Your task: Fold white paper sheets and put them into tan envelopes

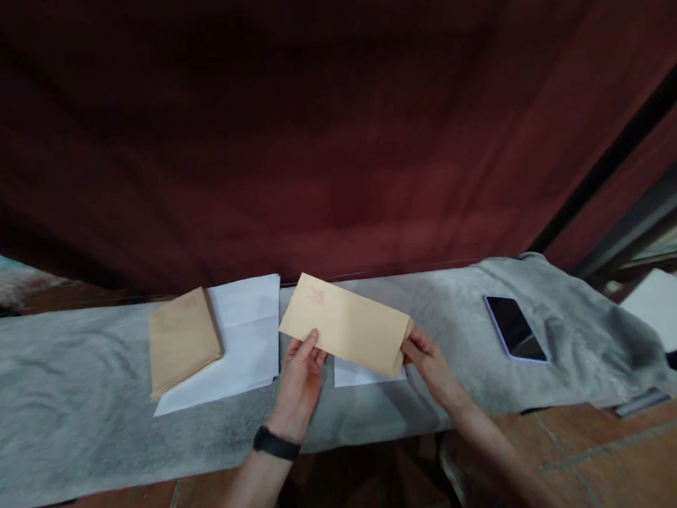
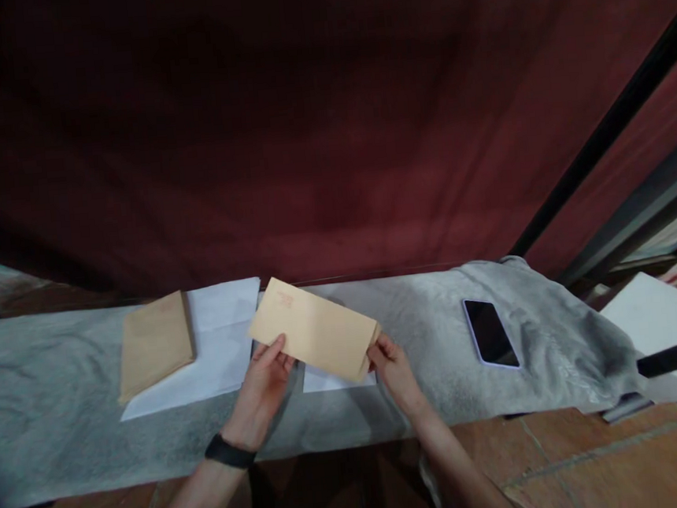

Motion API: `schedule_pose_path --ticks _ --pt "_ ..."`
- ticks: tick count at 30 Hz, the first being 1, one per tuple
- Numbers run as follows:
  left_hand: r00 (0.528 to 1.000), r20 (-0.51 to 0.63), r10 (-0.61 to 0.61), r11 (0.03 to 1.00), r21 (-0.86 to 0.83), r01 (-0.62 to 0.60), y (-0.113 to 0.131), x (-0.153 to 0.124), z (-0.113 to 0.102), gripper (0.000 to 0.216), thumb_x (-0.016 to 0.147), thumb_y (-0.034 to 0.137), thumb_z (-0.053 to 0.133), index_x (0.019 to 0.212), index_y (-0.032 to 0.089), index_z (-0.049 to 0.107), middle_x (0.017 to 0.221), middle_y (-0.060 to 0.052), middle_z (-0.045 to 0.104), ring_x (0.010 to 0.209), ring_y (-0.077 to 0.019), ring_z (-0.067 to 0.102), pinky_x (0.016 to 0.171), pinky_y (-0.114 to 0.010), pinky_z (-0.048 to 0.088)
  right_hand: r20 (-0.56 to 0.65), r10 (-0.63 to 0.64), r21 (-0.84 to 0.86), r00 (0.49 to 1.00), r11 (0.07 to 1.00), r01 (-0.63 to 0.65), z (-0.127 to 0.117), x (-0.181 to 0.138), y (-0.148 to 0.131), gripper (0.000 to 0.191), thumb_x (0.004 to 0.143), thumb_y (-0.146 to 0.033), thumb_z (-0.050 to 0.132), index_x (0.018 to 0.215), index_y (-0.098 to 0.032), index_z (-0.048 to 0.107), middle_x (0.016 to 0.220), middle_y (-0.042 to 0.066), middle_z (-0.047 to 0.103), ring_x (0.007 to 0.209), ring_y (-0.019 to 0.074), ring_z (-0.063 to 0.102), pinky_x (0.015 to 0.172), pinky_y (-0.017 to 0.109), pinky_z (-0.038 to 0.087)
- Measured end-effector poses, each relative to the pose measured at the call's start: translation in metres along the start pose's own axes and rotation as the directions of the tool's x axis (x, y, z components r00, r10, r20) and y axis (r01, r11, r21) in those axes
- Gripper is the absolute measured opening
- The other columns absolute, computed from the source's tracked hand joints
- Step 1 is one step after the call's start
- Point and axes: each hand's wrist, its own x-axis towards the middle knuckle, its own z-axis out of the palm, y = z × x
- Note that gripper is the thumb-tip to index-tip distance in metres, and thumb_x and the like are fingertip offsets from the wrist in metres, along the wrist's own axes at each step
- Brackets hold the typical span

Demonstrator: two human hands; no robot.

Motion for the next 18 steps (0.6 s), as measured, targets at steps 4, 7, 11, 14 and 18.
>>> schedule_pose_path --ticks 4,7,11,14,18 --pt "0.999 0.046 -0.022 0.999 0.045 0.02 0.0 -0.002 -0.001 0.033 0.061 0.024 0.092 0.086 0.02 0.072 0.091 0.0 0.077 0.078 -0.012 0.071 0.069 -0.022 0.055 0.071 0.098 0.091 0.993 0.99 -0.104 -0.004 -0.001 -0.004 0.039 0.07 -0.051 0.08 0.099 -0.024 0.074 0.088 0.002 0.078 0.08 0.0224 0.071 0.071 0.032 0.055" --pt "0.998 0.058 0.023 0.996 0.087 -0.028 0.002 -0.007 0.003 0.033 0.061 0.026 0.093 0.085 0.02 0.072 0.091 0.0 0.077 0.078 -0.0118 0.07 0.067 -0.021 0.053 0.038 0.059 -0.038 0.998 0.998 -0.057 -0.006 0.0 -0.003 0.034 0.072 -0.053 0.075 0.089 -0.023 0.075 0.078 0.002 0.077 0.079 0.0243 0.072 0.07 0.034 0.056" --pt "0.997 0.058 0.041 0.986 0.157 -0.049 0.001 -0.008 0.002 0.035 0.056 0.024 0.095 0.08 0.017 0.071 0.088 -0.002 0.076 0.074 -0.0112 0.068 0.065 -0.02 0.051 -0.051 -0.054 -0.166 0.997 0.985 0.045 -0.011 0.004 -0.006 0.03 0.072 -0.051 0.074 0.083 -0.023 0.074 0.077 0.003 0.077 0.087 0.027 0.07 0.074 0.034 0.055" --pt "0.998 0.051 0.031 0.979 0.198 -0.04 -0.001 -0.003 -0.004 0.038 0.057 0.028 0.094 0.082 0.017 0.069 0.088 -0.003 0.074 0.076 -0.013 0.068 0.066 -0.021 0.052 -0.093 -0.076 -0.099 0.993 0.993 0.066 -0.014 0.008 -0.011 0.03 0.07 -0.05 0.077 0.087 -0.025 0.074 0.081 0.003 0.077 0.092 0.029 0.07 0.075 0.037 0.056" --pt "0.953 0.024 0.302 0.838 0.47 -0.277 0.016 0.007 -0.011 0.056 0.071 0.043 0.085 0.119 0.024 0.062 0.12 -0.007 0.068 0.113 -0.0226 0.065 0.096 -0.036 0.052 -0.076 -0.038 -0.022 0.996 0.999 0.036 -0.019 0.011 -0.017 0.035 0.067 -0.052 0.08 0.091 -0.027 0.074 0.076 0.001 0.075 0.087 0.0291 0.07 0.069 0.037 0.056"
